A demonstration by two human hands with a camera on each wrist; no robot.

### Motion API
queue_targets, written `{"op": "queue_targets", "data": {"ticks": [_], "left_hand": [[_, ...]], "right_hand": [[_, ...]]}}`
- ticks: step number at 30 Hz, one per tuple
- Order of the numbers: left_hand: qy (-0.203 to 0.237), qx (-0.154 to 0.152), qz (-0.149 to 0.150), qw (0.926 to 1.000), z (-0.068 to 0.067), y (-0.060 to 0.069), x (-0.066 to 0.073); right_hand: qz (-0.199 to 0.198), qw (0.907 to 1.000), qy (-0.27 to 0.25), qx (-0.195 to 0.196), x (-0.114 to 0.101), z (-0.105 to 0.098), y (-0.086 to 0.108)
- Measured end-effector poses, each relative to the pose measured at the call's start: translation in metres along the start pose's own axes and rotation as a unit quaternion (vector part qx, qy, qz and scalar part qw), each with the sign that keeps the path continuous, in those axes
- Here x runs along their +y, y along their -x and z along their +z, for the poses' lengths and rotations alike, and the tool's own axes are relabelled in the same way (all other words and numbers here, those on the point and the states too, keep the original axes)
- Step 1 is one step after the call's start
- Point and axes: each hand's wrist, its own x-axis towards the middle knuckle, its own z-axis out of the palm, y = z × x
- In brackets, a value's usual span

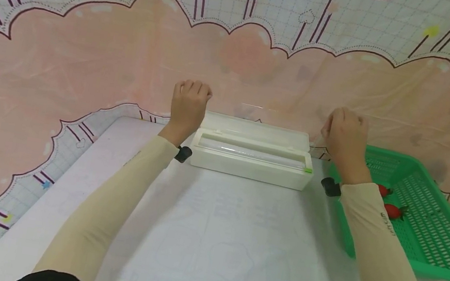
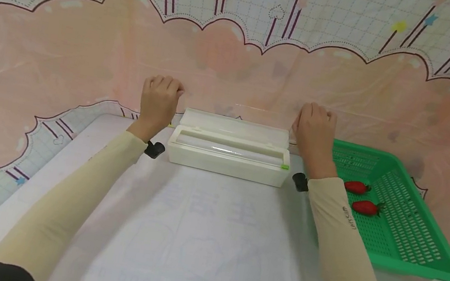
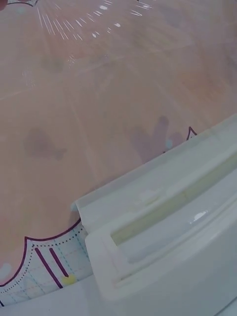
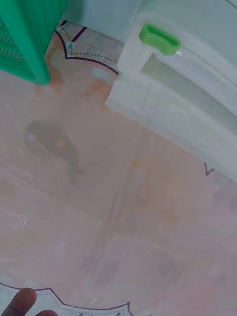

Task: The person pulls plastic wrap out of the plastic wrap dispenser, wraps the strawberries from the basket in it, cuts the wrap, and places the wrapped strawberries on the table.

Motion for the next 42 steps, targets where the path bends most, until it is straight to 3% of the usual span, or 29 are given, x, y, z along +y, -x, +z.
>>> {"op": "queue_targets", "data": {"ticks": [9, 22, 31, 37, 42], "left_hand": [[0.000, 0.008, -0.004, 1.0000, -0.006, -0.006, 0.000], [0.000, 0.034, 0.003, 0.9994, -0.019, -0.005, 0.001], [-0.006, 0.091, 0.023, 0.9956, -0.027, 0.013, 0.000], [0.019, 0.139, 0.040, 0.9892, -0.033, 0.024, 0.001], [0.063, 0.162, 0.091, 0.9805, -0.043, 0.047, 0.000]], "right_hand": [[-0.009, 0.9995, -0.021, 0.024, 0.001, -0.007, -0.005], [-0.016, 0.9981, -0.018, 0.056, 0.001, -0.013, -0.007], [-0.023, 0.9978, -0.025, 0.057, -0.005, -0.027, 0.004], [-0.034, 0.9958, -0.031, 0.079, -0.010, -0.036, 0.012], [-0.082, 0.9907, -0.037, 0.102, -0.014, -0.049, 0.029]]}}
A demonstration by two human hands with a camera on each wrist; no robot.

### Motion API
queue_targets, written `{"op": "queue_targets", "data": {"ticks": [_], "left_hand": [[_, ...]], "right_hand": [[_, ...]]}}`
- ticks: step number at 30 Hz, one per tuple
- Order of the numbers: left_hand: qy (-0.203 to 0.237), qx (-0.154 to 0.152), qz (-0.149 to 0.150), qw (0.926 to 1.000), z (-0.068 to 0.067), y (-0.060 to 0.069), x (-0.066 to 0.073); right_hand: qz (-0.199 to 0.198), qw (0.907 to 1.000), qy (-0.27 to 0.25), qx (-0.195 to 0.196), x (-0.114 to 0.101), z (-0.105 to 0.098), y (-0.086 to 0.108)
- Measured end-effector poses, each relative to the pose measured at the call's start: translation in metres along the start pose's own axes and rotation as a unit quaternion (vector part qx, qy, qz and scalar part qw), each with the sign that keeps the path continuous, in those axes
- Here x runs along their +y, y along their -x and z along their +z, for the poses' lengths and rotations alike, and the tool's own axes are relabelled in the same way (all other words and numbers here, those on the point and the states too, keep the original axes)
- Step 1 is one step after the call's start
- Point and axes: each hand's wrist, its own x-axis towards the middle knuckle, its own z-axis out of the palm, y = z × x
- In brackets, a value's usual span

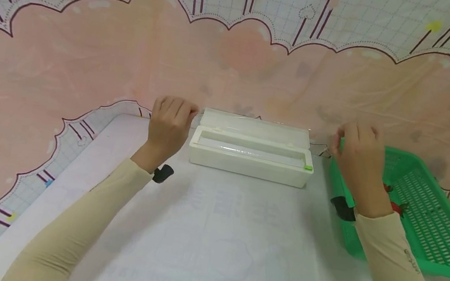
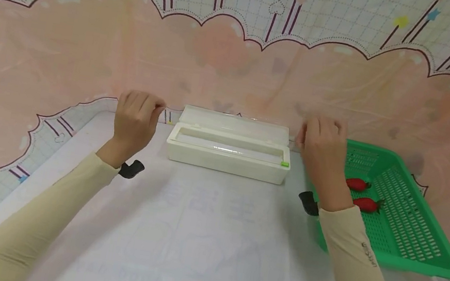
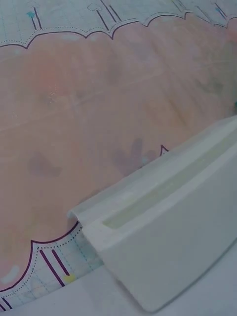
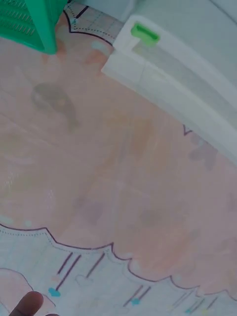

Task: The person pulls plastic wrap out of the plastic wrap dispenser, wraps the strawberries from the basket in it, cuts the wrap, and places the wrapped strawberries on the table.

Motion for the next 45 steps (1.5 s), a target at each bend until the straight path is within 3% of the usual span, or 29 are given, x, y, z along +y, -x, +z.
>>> {"op": "queue_targets", "data": {"ticks": [5, 9, 12, 17, 24, 27, 30, 35, 38, 40, 42, 45], "left_hand": [[0.056, 0.003, 0.101, 0.9933, -0.023, 0.027, 0.001], [0.085, -0.017, 0.198, 0.9763, -0.039, 0.048, -0.001], [0.104, -0.040, 0.275, 0.9551, -0.047, 0.062, -0.002], [0.122, -0.101, 0.381, 0.9108, -0.054, 0.086, -0.003], [0.101, -0.236, 0.452, 0.8539, -0.055, 0.107, 0.002], [0.083, -0.299, 0.464, 0.8297, -0.052, 0.111, 0.007], [0.073, -0.344, 0.456, 0.8175, -0.049, 0.113, 0.011], [0.092, -0.378, 0.417, 0.8216, -0.045, 0.117, 0.016], [0.114, -0.403, 0.388, 0.8210, -0.041, 0.119, 0.019], [0.129, -0.426, 0.366, 0.8174, -0.038, 0.120, 0.022], [0.142, -0.448, 0.346, 0.8122, -0.035, 0.119, 0.025], [0.157, -0.475, 0.320, 0.8047, -0.031, 0.120, 0.027]], "right_hand": [[-0.073, 0.9932, -0.089, -0.016, -0.012, -0.019, 0.022], [-0.160, 0.9759, -0.136, -0.059, -0.025, -0.029, 0.038], [-0.227, 0.9594, -0.135, -0.099, -0.035, -0.034, 0.052], [-0.304, 0.9286, -0.110, -0.183, -0.044, -0.037, 0.078], [-0.369, 0.8834, -0.079, -0.278, -0.049, -0.027, 0.112], [-0.384, 0.8672, -0.058, -0.311, -0.053, -0.019, 0.121], [-0.387, 0.8544, -0.044, -0.344, -0.057, -0.011, 0.128], [-0.363, 0.8415, -0.052, -0.397, -0.060, 0.000, 0.137], [-0.346, 0.8252, -0.050, -0.443, -0.062, 0.004, 0.139], [-0.331, 0.8117, -0.049, -0.479, -0.064, 0.006, 0.139], [-0.323, 0.8053, -0.049, -0.495, -0.064, 0.006, 0.139], [-0.315, 0.8075, -0.056, -0.495, -0.064, 0.007, 0.140]]}}
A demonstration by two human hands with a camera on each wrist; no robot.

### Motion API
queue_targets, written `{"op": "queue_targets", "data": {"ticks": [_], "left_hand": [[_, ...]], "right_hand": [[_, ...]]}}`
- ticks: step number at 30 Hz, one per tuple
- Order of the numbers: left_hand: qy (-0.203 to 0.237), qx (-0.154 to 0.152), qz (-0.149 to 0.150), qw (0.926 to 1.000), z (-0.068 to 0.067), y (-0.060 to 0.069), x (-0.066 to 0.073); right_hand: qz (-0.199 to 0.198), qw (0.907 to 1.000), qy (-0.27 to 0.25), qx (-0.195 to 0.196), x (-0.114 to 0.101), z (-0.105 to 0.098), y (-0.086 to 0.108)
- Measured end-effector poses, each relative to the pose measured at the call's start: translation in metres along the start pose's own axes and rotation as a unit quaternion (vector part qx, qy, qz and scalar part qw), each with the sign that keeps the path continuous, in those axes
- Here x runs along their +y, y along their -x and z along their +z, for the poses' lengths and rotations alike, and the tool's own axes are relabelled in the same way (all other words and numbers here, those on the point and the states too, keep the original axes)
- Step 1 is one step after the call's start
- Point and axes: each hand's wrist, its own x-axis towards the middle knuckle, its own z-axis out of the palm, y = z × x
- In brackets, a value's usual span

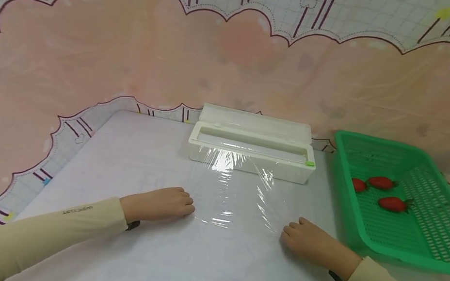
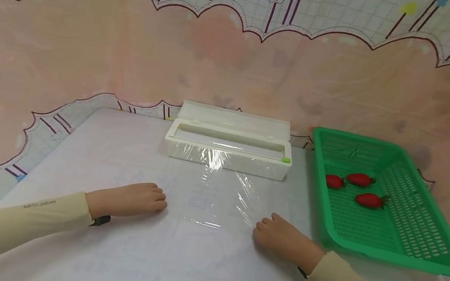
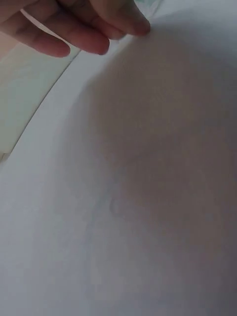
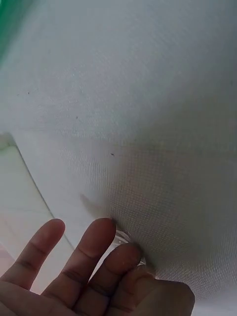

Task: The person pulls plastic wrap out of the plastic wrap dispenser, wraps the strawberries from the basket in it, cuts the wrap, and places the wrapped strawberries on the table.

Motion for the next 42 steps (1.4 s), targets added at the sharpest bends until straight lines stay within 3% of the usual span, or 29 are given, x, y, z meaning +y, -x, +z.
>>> {"op": "queue_targets", "data": {"ticks": [6, 13, 19, 22, 25, 27, 29, 31, 34, 37, 42], "left_hand": [[0.045, -0.024, -0.019, 0.9985, -0.001, -0.002, -0.001], [0.094, -0.012, -0.041, 0.9947, -0.015, -0.003, 0.001], [0.122, -0.037, -0.048, 0.9906, -0.006, -0.005, 0.001], [0.165, -0.054, -0.065, 0.9826, 0.000, -0.005, 0.000], [0.225, -0.074, -0.099, 0.9665, -0.001, -0.006, -0.002], [0.251, -0.081, -0.124, 0.9566, -0.003, -0.007, -0.004], [0.255, -0.076, -0.147, 0.9526, -0.006, -0.008, -0.006], [0.242, -0.061, -0.165, 0.9542, -0.007, -0.010, -0.007], [0.201, -0.041, -0.172, 0.9636, -0.006, -0.013, -0.006], [0.174, -0.054, -0.178, 0.9671, -0.004, -0.015, -0.003], [0.164, -0.079, -0.174, 0.9678, -0.005, -0.017, -0.005]], "right_hand": [[0.009, 1.0000, -0.004, 0.000, 0.000, -0.002, 0.001], [0.020, 0.9996, -0.005, 0.021, 0.005, -0.010, 0.009], [0.001, 0.9987, -0.008, 0.050, 0.004, -0.001, 0.006], [0.000, 0.9991, -0.017, 0.038, 0.003, 0.003, 0.003], [0.017, 0.9985, -0.051, 0.015, 0.004, 0.002, 0.002], [0.027, 0.9981, -0.053, 0.017, 0.005, 0.001, 0.001], [0.034, 0.9981, -0.041, 0.031, 0.007, 0.000, 0.000], [0.040, 0.9974, -0.029, 0.053, 0.010, -0.001, -0.002], [0.053, 0.9959, -0.029, 0.068, 0.011, -0.002, -0.006], [0.065, 0.9945, -0.055, 0.062, 0.011, -0.002, -0.009], [0.083, 0.9920, -0.075, 0.060, 0.011, -0.004, -0.008]]}}
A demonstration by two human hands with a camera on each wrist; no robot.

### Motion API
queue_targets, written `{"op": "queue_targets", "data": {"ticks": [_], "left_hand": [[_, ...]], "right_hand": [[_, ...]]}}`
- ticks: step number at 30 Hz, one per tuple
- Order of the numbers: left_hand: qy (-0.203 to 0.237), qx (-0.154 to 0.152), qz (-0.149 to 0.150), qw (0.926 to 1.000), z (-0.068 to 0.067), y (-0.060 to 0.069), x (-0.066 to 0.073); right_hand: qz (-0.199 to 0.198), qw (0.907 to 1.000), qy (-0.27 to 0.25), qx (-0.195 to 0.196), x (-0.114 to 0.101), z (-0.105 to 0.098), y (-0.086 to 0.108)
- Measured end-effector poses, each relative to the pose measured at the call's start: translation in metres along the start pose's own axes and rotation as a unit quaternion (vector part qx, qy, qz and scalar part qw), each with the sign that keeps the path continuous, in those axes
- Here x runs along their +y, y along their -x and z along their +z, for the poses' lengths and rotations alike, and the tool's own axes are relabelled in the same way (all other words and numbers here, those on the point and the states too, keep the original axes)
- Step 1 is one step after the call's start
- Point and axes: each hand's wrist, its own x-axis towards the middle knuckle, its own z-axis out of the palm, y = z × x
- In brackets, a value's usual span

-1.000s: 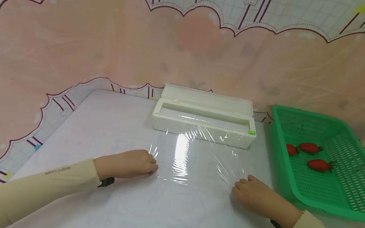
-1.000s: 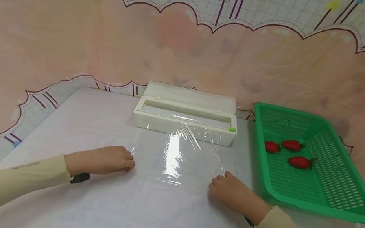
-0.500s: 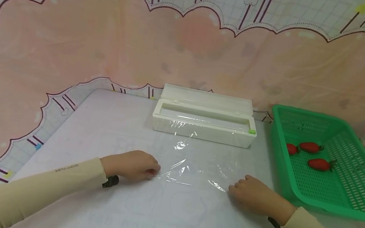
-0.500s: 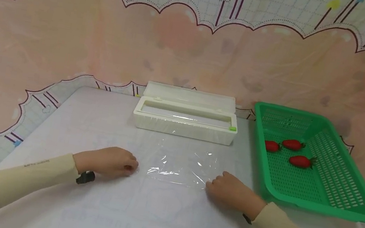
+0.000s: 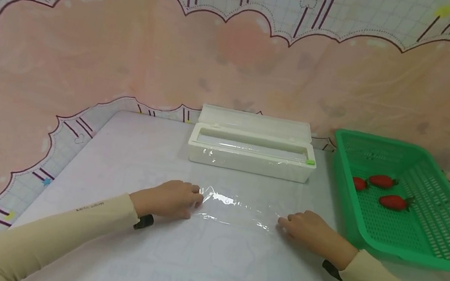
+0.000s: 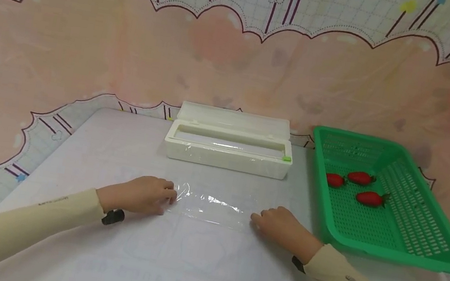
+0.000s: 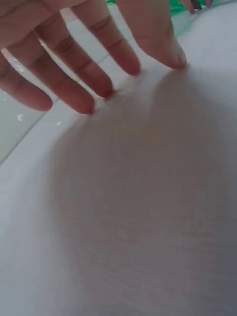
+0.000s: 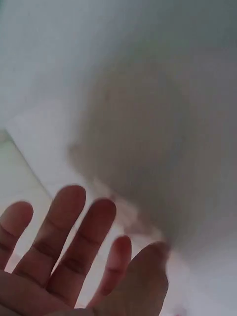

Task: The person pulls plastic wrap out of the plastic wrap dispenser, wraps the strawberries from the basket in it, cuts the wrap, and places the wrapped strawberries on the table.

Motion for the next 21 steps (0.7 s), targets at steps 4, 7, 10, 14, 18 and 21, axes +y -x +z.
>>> {"op": "queue_targets", "data": {"ticks": [4, 7, 10, 14, 18, 21], "left_hand": [[0.004, 0.037, -0.018, 0.9992, -0.019, -0.006, -0.007], [-0.024, 0.109, -0.058, 0.9921, -0.042, -0.013, -0.019], [-0.095, 0.188, -0.099, 0.9725, -0.057, -0.021, -0.037], [-0.164, 0.220, -0.140, 0.9512, -0.056, -0.034, -0.059], [-0.173, 0.213, -0.178, 0.9448, -0.042, -0.042, -0.071], [-0.173, 0.214, -0.201, 0.9401, -0.033, -0.043, -0.075]], "right_hand": [[0.049, 0.9985, -0.024, 0.001, 0.004, -0.027, 0.004], [0.087, 0.9930, -0.064, 0.048, 0.012, -0.062, 0.010], [0.112, 0.9827, -0.105, 0.104, 0.029, -0.096, 0.020], [0.161, 0.9623, -0.158, 0.153, 0.067, -0.126, 0.039], [0.213, 0.9285, -0.236, 0.191, 0.116, -0.126, 0.058], [0.245, 0.8900, -0.333, 0.192, 0.148, -0.113, 0.075]]}}
